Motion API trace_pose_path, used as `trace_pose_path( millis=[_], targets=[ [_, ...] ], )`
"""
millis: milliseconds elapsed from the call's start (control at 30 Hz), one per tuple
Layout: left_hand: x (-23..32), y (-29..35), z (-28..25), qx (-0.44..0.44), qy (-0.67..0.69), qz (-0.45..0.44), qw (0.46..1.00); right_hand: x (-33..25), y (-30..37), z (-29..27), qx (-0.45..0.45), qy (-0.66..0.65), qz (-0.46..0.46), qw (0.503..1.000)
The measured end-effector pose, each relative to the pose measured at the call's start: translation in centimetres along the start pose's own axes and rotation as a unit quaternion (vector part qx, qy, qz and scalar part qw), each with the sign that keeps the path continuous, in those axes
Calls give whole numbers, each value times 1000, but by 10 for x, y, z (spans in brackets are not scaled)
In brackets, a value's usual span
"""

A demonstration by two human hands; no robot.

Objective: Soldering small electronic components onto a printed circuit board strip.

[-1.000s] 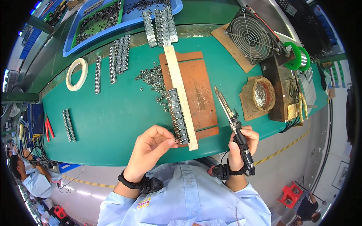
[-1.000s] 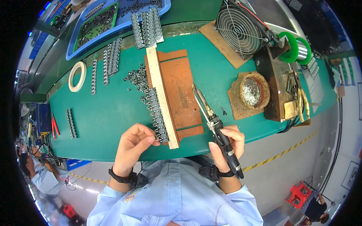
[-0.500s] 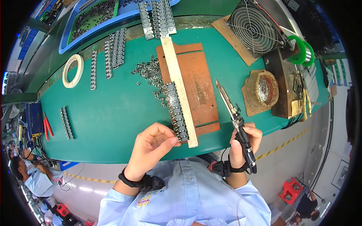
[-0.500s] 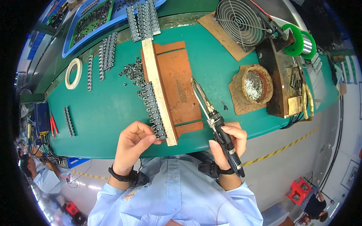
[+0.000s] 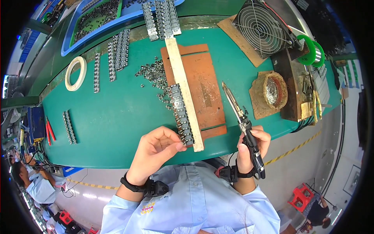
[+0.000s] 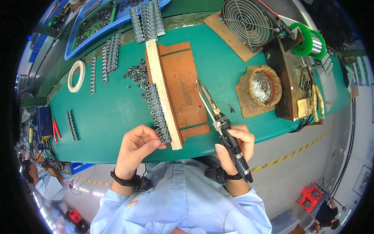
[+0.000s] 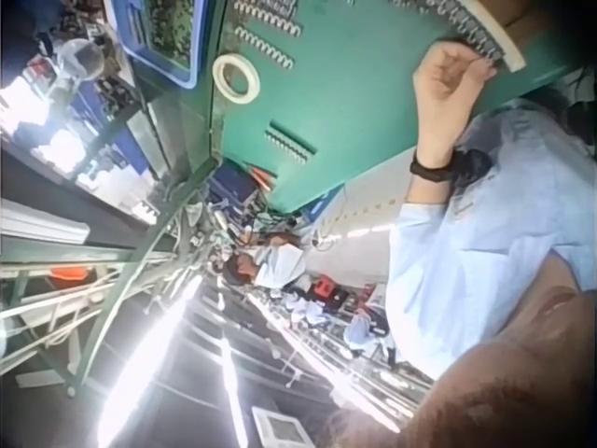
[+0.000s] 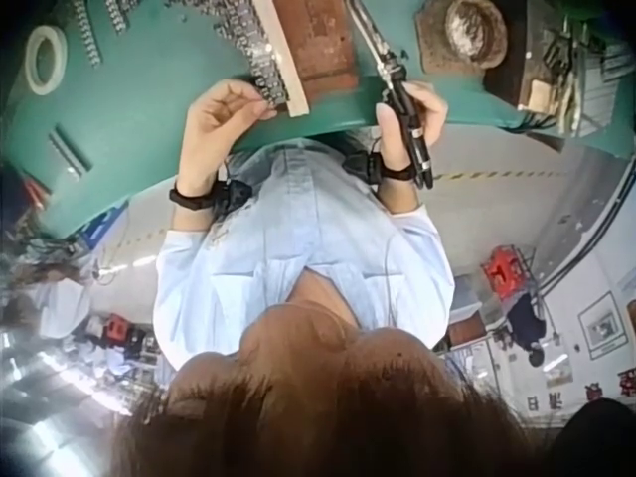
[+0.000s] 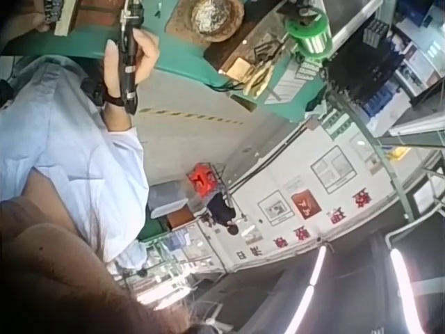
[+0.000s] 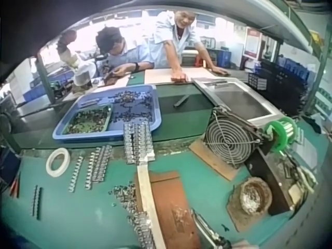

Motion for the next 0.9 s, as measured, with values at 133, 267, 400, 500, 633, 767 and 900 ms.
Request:
trace_pose_path(
  millis=[133,267,400,500,633,767,900],
  targets=[
    [1,-1,0,3,1,-3,1000,3,-1,0,1,17,-11,1000],
    [1,-1,-1,0,3,5,1000,1,0,-1,4,35,-18,999],
    [2,-3,-1,-1,2,7,1000,-2,0,-2,-3,-12,3,1000],
    [3,-2,-2,-2,3,3,1000,-3,3,-3,-7,-28,3,1000],
    [2,-3,-3,-10,15,-7,1000,-16,11,-7,-25,-69,7,997],
    [2,-1,-3,-14,12,-11,1000,-31,18,-15,-122,3,-100,988],
    [1,-2,-4,-8,1,-12,1000,-46,19,-14,-182,53,-119,975]
  ],
)
Point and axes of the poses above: each hand's wrist, its own y-axis away from the middle knuckle, its own z-axis out of the palm, x = y × z, the point moved 2 cm from there along -y, towards the middle knuckle, and after that the axes turned 2 degrees about -x, right-handed, at the moved point
